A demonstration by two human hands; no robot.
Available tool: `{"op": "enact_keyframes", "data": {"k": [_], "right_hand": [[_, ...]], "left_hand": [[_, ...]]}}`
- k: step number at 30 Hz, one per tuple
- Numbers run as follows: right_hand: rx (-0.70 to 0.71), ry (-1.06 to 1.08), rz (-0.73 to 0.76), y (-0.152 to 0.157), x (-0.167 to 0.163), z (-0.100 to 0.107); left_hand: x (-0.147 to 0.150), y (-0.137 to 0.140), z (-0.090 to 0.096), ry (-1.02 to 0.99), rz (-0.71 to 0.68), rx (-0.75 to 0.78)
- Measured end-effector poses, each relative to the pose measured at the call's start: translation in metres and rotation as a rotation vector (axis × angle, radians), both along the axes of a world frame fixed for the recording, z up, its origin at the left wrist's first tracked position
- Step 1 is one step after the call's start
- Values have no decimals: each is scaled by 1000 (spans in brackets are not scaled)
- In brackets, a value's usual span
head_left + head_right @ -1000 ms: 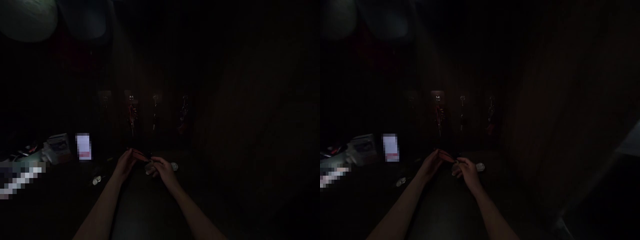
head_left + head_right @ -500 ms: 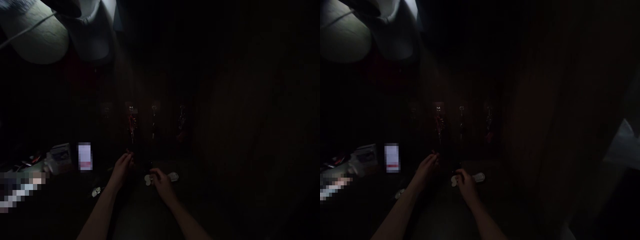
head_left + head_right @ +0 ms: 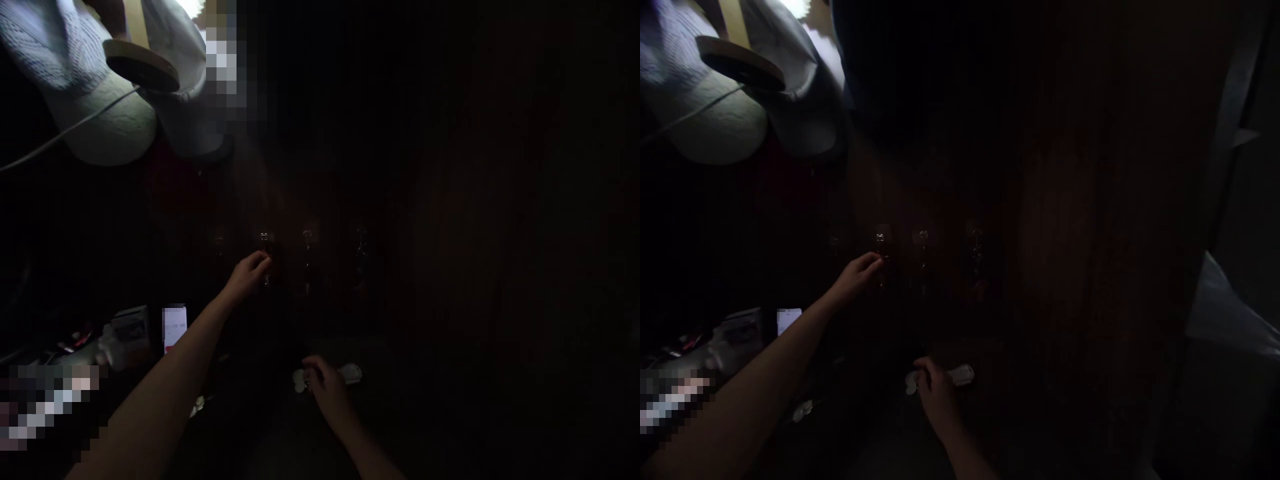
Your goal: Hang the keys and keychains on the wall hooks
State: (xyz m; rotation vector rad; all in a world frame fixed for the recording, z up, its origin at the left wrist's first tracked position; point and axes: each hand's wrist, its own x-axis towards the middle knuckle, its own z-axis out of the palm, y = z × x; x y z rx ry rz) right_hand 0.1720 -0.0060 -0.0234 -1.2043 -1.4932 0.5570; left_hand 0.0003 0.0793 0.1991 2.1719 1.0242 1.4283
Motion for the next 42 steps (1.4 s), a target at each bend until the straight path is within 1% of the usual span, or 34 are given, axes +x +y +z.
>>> {"op": "enact_keyframes", "data": {"k": [3, 5, 7, 9, 11, 14, 17, 21, 24, 26, 28, 30, 31, 32, 34, 38, 42], "right_hand": [[-1, -5, -17, 1, 0, -1], [0, -7, -33, 1, -1, -1], [-12, -13, -30, 0, -1, 1], [-19, -18, -17, -2, -2, 3], [-12, -18, -6, -3, -2, 4], [15, -24, -21, -3, -2, 5], [32, -38, -19, -3, -2, 6], [24, -42, -16, -5, -3, 10], [22, -50, -24, -7, -3, 11], [39, -50, -29, -8, -3, 12], [54, -42, -24, -9, -3, 12], [58, -29, -16, -8, -3, 12], [57, -21, -12, -8, -3, 12], [56, -13, -12, -8, -3, 12], [61, 3, -16, -7, -3, 11], [106, 57, -64, -8, -2, 13], [147, 150, -183, -12, 4, 19]], "left_hand": [[4, 10, 22, -10, 28, 16], [5, 17, 32, -27, 74, -5], [4, 23, 38, -51, 138, -47], [2, 30, 39, -67, 211, -95], [0, 35, 36, -77, 268, -119], [-3, 38, 29, -62, 299, -104], [-4, 36, 22, -27, 314, -85], [-5, 32, 14, 26, 373, -97], [-6, 29, 6, -36, 428, -111], [-7, 27, 1, -121, 452, -42], [-7, 25, -2, -158, 434, 116], [-6, 24, -4, -107, 367, 277], [-5, 24, -4, -64, 330, 326], [-4, 24, -5, -24, 298, 348], [-2, 25, -6, 21, 266, 339], [2, 28, -11, 43, 298, 323], [4, 27, -14, 86, 335, 347]]}}
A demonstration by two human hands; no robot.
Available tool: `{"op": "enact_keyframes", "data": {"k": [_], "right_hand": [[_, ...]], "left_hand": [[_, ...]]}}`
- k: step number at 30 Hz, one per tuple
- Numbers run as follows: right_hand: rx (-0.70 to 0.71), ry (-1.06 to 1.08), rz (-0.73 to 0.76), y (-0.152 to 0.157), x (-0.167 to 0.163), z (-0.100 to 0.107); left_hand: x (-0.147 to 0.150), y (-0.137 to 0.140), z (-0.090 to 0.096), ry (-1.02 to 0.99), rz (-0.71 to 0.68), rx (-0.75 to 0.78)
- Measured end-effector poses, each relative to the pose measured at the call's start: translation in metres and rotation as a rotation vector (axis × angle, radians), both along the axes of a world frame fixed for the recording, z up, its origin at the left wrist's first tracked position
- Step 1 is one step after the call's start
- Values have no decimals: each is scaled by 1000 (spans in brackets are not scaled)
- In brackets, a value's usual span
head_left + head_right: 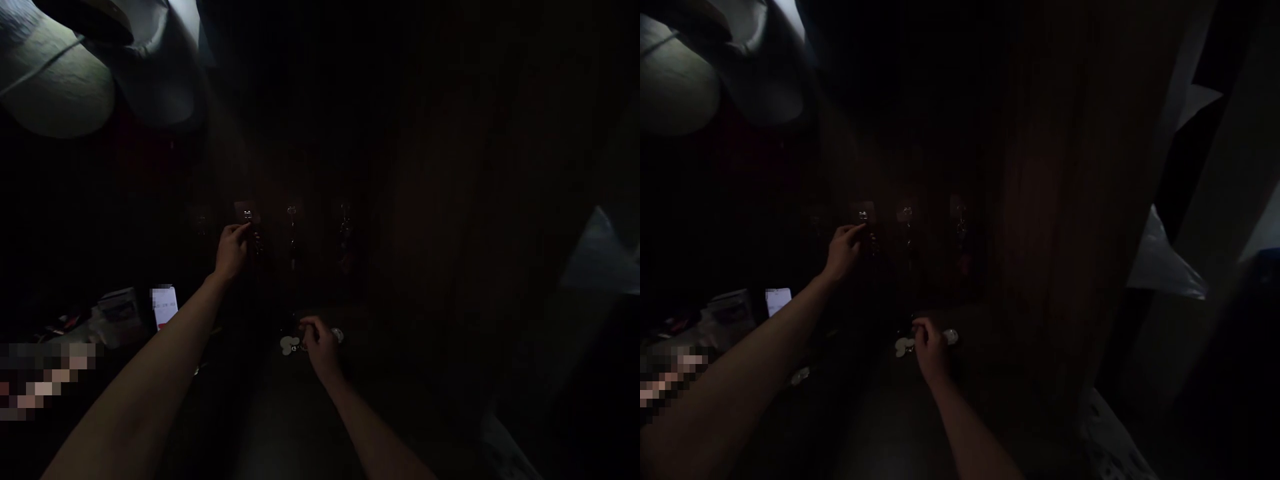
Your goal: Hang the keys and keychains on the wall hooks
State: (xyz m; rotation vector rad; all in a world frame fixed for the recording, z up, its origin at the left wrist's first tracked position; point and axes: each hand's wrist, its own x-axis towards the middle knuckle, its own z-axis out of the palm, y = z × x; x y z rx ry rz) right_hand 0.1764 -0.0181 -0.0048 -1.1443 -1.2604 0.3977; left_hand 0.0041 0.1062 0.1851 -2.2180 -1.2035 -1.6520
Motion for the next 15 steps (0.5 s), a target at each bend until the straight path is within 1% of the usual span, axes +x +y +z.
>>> {"op": "enact_keyframes", "data": {"k": [4, 6, 10, 13, 15], "right_hand": [[-18, 187, -143, 0, 11, 2], [-16, 268, -201, 1, 17, 2], [-9, 353, -281, 5, 26, 0], [-12, 398, -331, 6, 31, -1], [-30, 411, -360, 6, 34, -2]], "left_hand": [[-1, -2, -2, -19, 12, -42], [-2, -5, -2, -27, -8, -57], [-4, -17, -7, -60, -80, -62], [-6, -30, -16, -95, -123, -121], [-7, -37, -28, -122, -144, -155]]}}
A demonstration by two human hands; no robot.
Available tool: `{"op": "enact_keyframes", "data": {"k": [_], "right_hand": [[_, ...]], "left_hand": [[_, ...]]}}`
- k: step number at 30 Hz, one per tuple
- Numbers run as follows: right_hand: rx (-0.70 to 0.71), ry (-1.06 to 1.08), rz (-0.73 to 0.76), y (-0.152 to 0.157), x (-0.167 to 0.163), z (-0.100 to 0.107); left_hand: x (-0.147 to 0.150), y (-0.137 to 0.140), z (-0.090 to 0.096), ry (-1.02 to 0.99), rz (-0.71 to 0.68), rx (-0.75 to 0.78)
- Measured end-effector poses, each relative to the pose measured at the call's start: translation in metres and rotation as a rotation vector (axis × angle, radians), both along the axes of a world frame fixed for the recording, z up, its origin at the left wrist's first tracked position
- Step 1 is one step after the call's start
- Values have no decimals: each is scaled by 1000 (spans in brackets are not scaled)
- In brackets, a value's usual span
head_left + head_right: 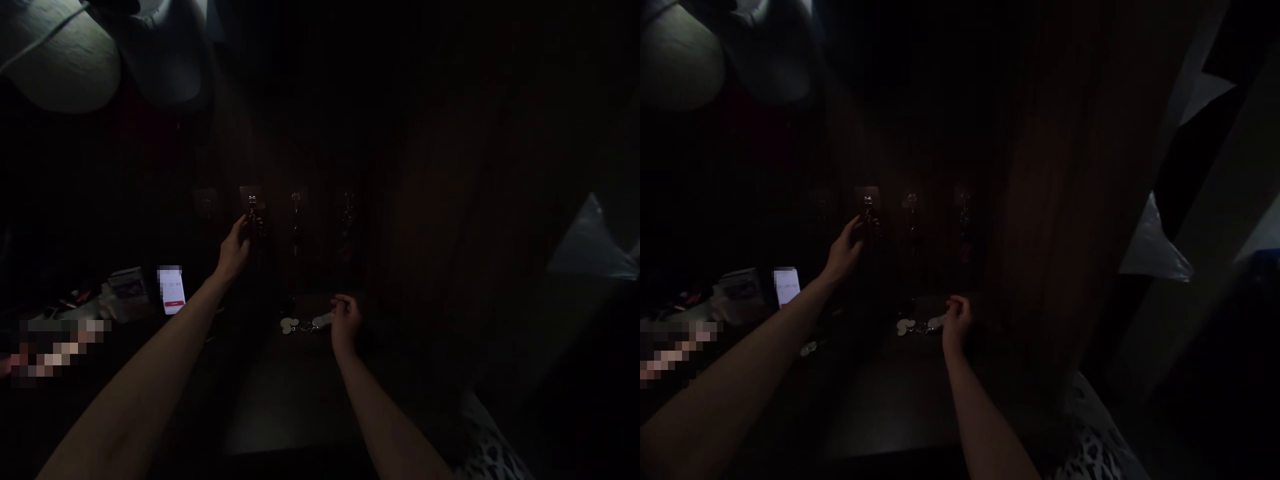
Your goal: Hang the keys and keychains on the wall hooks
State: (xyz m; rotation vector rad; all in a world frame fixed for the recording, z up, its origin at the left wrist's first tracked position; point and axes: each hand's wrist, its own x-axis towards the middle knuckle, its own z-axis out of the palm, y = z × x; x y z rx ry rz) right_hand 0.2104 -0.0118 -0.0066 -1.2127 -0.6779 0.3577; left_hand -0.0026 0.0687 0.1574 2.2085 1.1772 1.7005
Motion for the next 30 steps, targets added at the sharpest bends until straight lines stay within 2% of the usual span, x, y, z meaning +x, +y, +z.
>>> {"op": "enact_keyframes", "data": {"k": [3, 10, 16, 18, 21, 30], "right_hand": [[-17, 10, -20, 2, 3, -3], [-40, -54, -27, 7, 4, -10], [-92, -100, 35, 7, 4, -9], [-101, -120, 60, 8, 3, -10], [-120, -182, 112, 10, 1, -12], [-330, -624, 81, 8, -8, -11]], "left_hand": [[-3, -10, -27, -15, -17, -73], [-6, -33, -111, -82, -49, -325], [11, -45, -168, 88, -160, -417], [16, -46, -178, 200, -175, -386], [21, -49, -184, 374, -187, -301], [24, -54, -177, 649, -85, -334]]}}
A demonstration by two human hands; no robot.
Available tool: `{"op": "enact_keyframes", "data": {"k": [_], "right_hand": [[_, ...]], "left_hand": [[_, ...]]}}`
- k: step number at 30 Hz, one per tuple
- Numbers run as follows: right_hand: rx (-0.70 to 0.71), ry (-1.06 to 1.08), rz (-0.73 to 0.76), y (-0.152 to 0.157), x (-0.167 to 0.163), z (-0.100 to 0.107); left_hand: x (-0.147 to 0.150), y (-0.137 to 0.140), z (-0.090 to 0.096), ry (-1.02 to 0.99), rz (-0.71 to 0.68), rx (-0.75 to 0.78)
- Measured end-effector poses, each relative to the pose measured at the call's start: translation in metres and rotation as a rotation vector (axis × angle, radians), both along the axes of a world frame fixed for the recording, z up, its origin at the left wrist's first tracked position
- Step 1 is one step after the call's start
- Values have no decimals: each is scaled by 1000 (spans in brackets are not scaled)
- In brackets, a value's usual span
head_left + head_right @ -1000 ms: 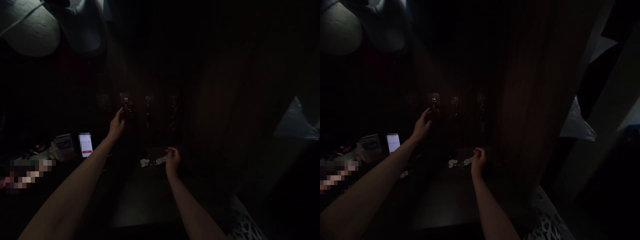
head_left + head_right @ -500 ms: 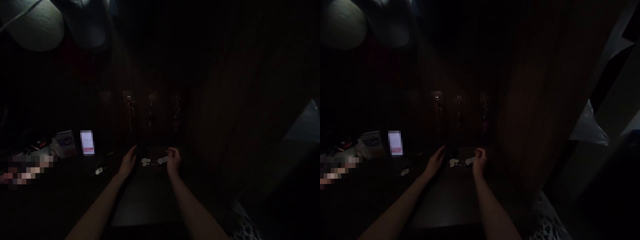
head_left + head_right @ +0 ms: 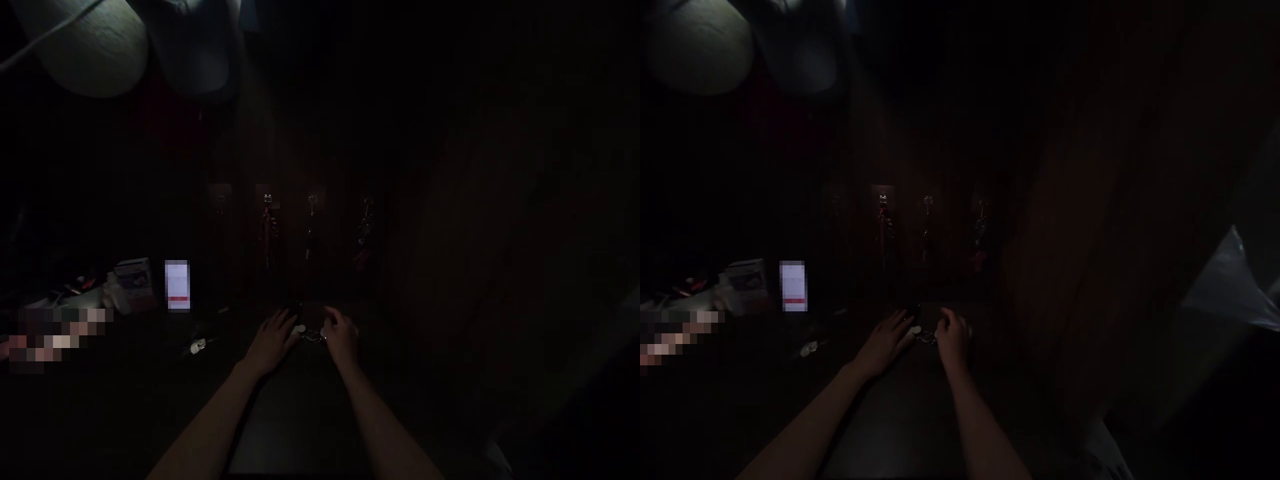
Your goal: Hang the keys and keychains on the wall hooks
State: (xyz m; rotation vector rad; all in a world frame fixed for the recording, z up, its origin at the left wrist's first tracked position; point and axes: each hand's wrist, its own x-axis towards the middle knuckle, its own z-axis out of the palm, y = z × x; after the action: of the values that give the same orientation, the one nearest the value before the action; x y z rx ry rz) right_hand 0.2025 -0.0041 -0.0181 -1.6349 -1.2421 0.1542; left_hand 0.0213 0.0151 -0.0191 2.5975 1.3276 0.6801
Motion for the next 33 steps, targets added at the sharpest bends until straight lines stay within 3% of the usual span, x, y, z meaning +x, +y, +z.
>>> {"op": "enact_keyframes", "data": {"k": [4, 13, 20, 28, 33], "right_hand": [[-62, -118, 7, -6, -4, 4], [-135, -211, -8, -7, -4, 7], [-189, -275, -35, -12, -6, 10], [-170, -297, -39, -15, -8, 13], [-79, -343, 33, -16, -10, 12]], "left_hand": [[0, 1, 3, 2, -10, -8], [-6, 5, 14, -323, -219, -84], [-2, 2, 12, -355, -101, -102], [0, 4, 7, -494, -161, -222], [0, 2, 12, -589, -167, -189]]}}
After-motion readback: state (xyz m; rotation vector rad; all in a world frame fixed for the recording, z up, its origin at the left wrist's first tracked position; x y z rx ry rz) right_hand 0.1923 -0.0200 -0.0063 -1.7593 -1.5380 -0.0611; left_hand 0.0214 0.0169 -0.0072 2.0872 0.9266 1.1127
